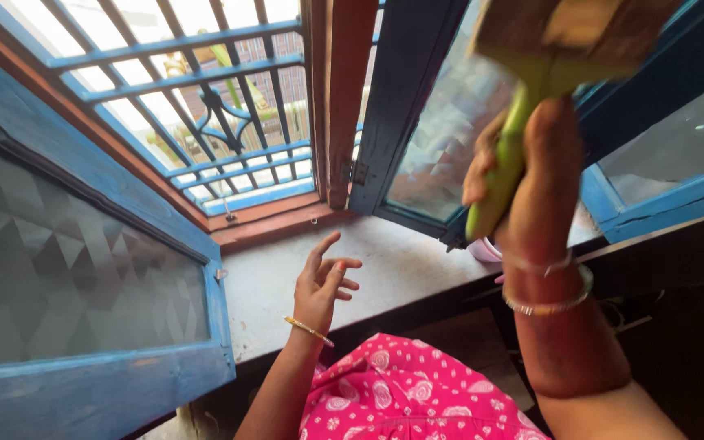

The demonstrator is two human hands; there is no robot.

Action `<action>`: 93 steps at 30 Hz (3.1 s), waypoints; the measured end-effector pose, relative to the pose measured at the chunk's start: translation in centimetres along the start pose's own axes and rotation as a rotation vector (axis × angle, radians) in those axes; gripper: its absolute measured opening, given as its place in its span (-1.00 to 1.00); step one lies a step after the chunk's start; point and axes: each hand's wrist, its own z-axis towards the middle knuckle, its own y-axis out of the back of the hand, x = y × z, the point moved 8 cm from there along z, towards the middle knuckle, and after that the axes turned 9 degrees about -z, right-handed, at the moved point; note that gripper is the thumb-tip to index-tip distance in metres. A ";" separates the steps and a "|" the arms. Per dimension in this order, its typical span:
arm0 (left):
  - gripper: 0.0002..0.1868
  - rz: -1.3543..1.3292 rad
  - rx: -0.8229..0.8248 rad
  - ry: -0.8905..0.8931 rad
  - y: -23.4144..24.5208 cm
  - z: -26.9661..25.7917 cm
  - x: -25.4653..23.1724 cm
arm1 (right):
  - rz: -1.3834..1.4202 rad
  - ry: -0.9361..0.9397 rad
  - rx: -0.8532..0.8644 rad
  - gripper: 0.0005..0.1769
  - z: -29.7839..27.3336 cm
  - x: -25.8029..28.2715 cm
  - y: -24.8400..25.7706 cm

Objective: The person paints a blue window frame using a paintbrush. They repeatedly dip the brush into a small pink container of dark paint and apply it to the frame's edges and corners.

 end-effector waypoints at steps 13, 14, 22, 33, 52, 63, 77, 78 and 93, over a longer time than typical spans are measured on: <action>-0.46 0.010 -0.084 0.091 1.4 -1.0 2.3 | -0.258 -1.052 0.045 -0.54 -19.7 -36.5 10.6; -0.46 0.014 -0.102 0.113 1.3 -1.1 2.7 | -0.289 -1.150 0.072 -0.55 -21.0 -37.2 11.2; -0.48 0.064 -0.073 0.135 -1.2 0.0 4.1 | 0.116 -1.004 0.090 -0.54 -13.5 -23.0 6.5; -0.46 0.044 0.008 0.092 -7.3 1.3 3.9 | 0.029 -0.453 0.183 -0.52 -2.0 -4.3 2.5; -0.47 0.094 -0.076 0.061 -11.2 0.6 2.2 | 0.002 0.034 0.203 -0.67 7.1 5.9 2.9; -0.47 0.051 -0.097 0.077 -12.6 0.2 3.3 | 0.083 0.034 0.140 -0.68 7.0 5.2 2.8; -0.60 0.080 0.183 -0.279 -22.5 -0.1 -3.1 | 0.150 -0.154 0.202 -0.57 -4.4 -1.0 6.6; -0.60 0.136 0.144 -0.285 -23.3 -0.3 -3.8 | 0.160 -0.160 0.206 -0.56 -4.4 -0.7 6.5; -0.40 0.835 -0.410 -1.421 -29.3 -6.7 -29.8 | -0.852 0.553 -0.174 -0.07 7.6 8.4 16.2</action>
